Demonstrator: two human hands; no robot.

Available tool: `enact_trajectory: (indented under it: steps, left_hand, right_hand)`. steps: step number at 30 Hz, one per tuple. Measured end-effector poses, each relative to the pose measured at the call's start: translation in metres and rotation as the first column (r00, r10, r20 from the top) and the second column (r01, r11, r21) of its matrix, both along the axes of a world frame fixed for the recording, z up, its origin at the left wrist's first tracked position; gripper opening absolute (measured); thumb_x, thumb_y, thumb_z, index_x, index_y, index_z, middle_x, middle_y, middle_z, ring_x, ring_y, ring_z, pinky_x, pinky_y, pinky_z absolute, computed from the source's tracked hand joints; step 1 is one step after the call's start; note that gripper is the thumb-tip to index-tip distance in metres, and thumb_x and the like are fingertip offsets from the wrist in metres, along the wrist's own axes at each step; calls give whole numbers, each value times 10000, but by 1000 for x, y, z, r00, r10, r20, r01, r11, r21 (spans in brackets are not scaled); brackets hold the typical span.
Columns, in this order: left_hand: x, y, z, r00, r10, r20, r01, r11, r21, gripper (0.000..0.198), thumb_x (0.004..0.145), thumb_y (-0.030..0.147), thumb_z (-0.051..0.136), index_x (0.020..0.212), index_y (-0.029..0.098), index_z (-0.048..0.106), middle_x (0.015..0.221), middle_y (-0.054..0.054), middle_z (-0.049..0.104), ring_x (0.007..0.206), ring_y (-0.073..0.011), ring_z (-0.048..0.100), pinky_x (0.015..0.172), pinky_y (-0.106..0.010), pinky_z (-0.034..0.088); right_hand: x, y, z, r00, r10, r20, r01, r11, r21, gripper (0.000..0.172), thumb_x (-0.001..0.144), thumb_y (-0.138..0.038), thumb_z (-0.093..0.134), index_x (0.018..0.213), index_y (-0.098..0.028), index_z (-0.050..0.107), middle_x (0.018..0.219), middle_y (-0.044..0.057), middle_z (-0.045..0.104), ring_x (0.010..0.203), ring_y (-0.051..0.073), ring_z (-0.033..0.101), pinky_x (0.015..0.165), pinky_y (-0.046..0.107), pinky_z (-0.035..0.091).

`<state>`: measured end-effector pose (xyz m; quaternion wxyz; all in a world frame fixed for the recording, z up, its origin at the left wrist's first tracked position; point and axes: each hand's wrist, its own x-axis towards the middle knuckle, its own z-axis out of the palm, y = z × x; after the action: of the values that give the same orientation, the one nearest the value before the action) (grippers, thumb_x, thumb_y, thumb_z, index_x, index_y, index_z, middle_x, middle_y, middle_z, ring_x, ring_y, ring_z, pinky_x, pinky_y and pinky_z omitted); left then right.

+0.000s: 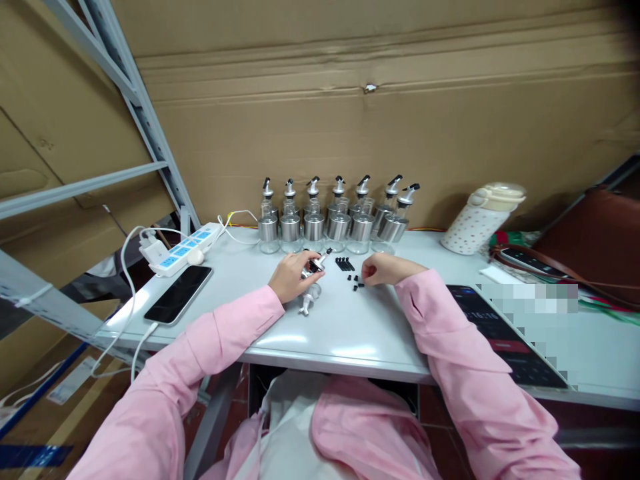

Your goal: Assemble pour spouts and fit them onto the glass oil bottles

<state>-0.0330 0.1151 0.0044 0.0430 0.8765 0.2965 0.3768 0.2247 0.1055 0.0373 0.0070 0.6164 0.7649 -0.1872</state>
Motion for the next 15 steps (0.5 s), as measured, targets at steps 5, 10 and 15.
enact_trajectory:
  steps: [5,10,15]
  left_hand:
    - [0,0,0,1000,-9,0,9,1000,9,270,821,330,608,1026,185,510,878,-22,651,760,-163,608,765,-299,446]
    - [1,-1,1,1000,-13,1,12,1000,22,261,830,330,597,1026,182,511,870,-22,651,752,-161,608,766,-298,444]
    - [1,0,1,999,-35,19,34,998,51,257,830,324,600,1017,171,513,866,-23,648,733,-157,603,743,-291,441]
  right_hand:
    - [-2,1,0,1000,-11,-2,11,1000,-26,179,602,-260,655,753,-169,685,749,22,685,677,147,586,597,224,428]
    - [1,-1,3,1000,13,-17,-14,999,-52,160,638,-250,599,751,-166,677,732,24,672,669,144,565,609,234,418]
    - [-3,-4,4,994,60,-89,-71,989,-130,199,568,-234,652,757,-173,665,689,-8,639,643,130,547,592,220,409]
